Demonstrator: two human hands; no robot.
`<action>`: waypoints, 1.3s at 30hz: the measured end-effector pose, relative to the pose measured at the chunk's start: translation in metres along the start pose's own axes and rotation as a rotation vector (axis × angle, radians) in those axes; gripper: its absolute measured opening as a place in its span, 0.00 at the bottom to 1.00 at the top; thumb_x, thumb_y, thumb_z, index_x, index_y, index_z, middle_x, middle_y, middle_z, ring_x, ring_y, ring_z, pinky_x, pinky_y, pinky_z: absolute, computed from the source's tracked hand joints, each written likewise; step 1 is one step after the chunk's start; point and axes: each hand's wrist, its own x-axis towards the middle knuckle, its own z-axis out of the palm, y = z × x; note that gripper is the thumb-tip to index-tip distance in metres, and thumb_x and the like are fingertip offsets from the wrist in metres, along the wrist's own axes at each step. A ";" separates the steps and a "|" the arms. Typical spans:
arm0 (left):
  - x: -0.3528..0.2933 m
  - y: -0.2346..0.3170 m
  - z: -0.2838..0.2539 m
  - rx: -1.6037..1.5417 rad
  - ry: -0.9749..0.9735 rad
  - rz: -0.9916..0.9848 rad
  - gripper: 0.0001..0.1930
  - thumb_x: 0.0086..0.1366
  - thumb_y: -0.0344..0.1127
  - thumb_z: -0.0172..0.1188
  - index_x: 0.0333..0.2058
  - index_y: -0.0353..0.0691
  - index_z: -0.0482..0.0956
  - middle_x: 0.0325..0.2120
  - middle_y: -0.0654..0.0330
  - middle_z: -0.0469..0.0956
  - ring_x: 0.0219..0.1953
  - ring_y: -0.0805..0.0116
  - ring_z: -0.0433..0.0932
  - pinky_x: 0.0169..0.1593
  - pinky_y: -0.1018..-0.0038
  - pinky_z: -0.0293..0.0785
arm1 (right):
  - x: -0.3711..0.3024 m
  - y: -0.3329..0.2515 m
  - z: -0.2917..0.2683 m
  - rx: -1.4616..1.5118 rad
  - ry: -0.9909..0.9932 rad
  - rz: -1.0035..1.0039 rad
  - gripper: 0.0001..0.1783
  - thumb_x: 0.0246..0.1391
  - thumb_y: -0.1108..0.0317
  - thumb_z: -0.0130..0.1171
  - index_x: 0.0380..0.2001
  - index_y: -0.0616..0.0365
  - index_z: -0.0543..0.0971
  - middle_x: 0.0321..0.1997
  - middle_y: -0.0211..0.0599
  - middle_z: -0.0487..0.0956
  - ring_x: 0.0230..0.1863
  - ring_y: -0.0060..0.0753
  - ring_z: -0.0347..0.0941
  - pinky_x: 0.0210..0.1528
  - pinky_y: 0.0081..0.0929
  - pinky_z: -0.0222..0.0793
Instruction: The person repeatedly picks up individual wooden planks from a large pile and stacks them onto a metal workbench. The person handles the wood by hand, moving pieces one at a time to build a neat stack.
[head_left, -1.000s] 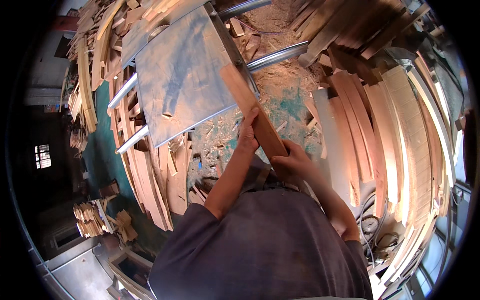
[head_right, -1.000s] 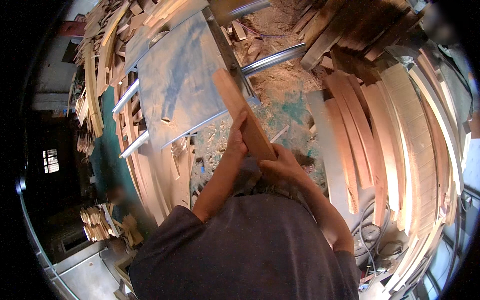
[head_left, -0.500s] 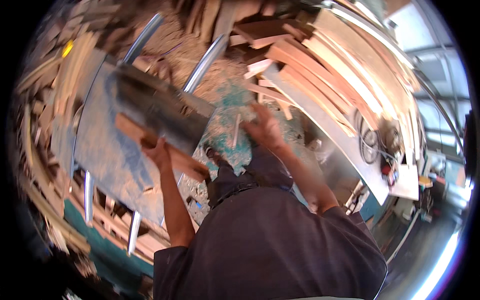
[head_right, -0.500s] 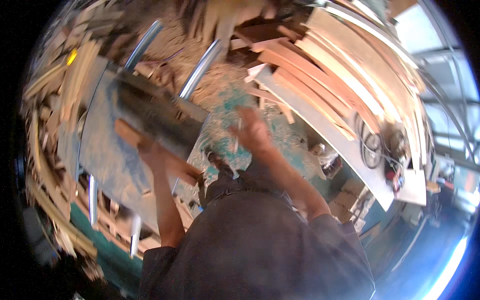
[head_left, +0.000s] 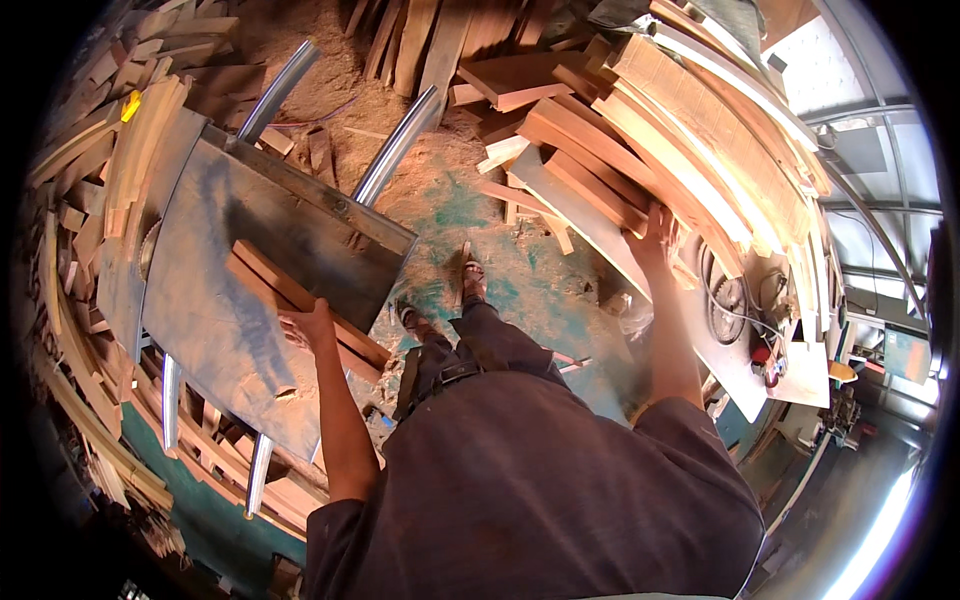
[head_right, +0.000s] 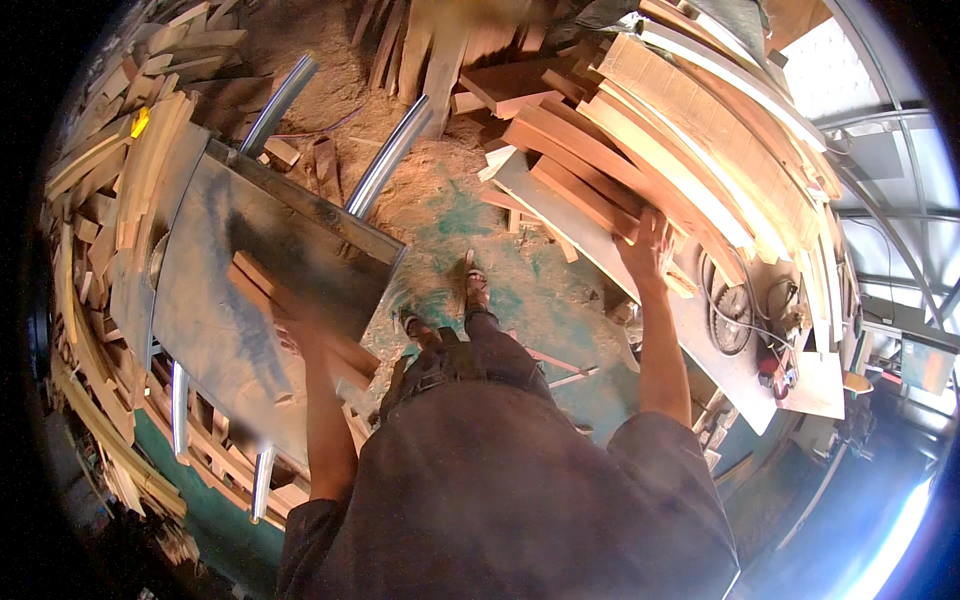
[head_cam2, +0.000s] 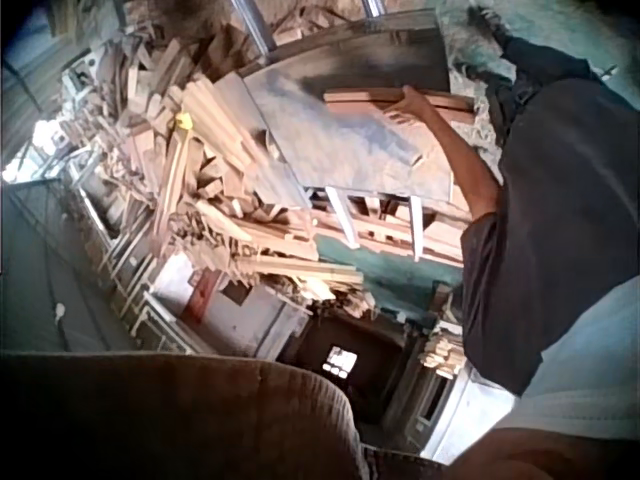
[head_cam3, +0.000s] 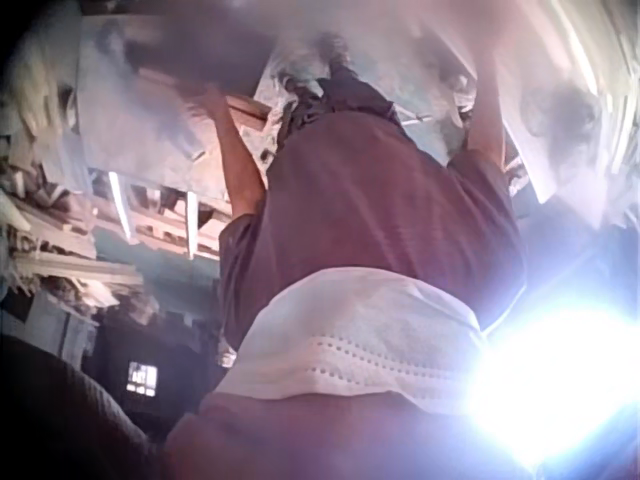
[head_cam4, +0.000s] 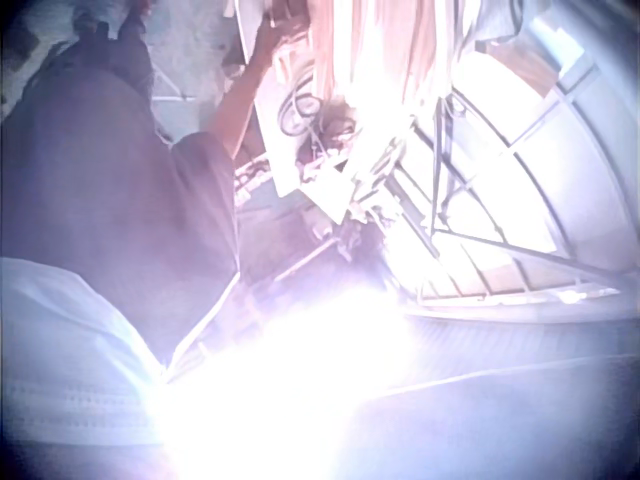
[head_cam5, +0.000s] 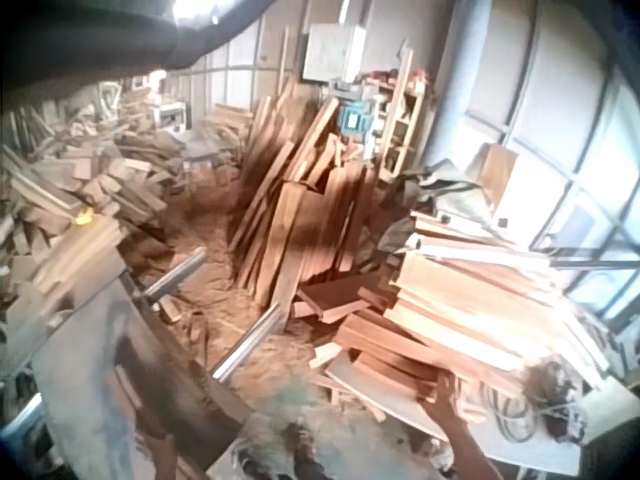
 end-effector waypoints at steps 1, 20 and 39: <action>0.003 -0.008 0.007 0.024 0.028 0.017 0.52 0.51 0.52 0.64 0.68 0.28 0.52 0.64 0.40 0.61 0.68 0.43 0.58 0.69 0.52 0.55 | 0.005 -0.002 -0.007 0.008 -0.038 -0.003 0.49 0.37 0.51 0.77 0.63 0.58 0.69 0.57 0.51 0.70 0.56 0.57 0.67 0.58 0.55 0.65; -0.013 0.004 -0.004 -0.204 0.039 -0.082 0.51 0.54 0.59 0.68 0.67 0.31 0.57 0.65 0.43 0.62 0.68 0.42 0.57 0.70 0.52 0.51 | -0.024 -0.186 -0.070 0.909 -0.574 -0.094 0.37 0.36 0.64 0.77 0.51 0.66 0.75 0.46 0.45 0.79 0.48 0.40 0.77 0.52 0.36 0.73; -0.031 -0.022 0.003 -0.415 -0.169 0.017 0.45 0.66 0.63 0.57 0.70 0.38 0.54 0.71 0.34 0.41 0.73 0.33 0.42 0.72 0.47 0.43 | -0.098 -0.481 0.075 0.947 -0.734 -0.614 0.23 0.54 0.52 0.65 0.44 0.62 0.80 0.36 0.47 0.79 0.45 0.54 0.75 0.49 0.43 0.70</action>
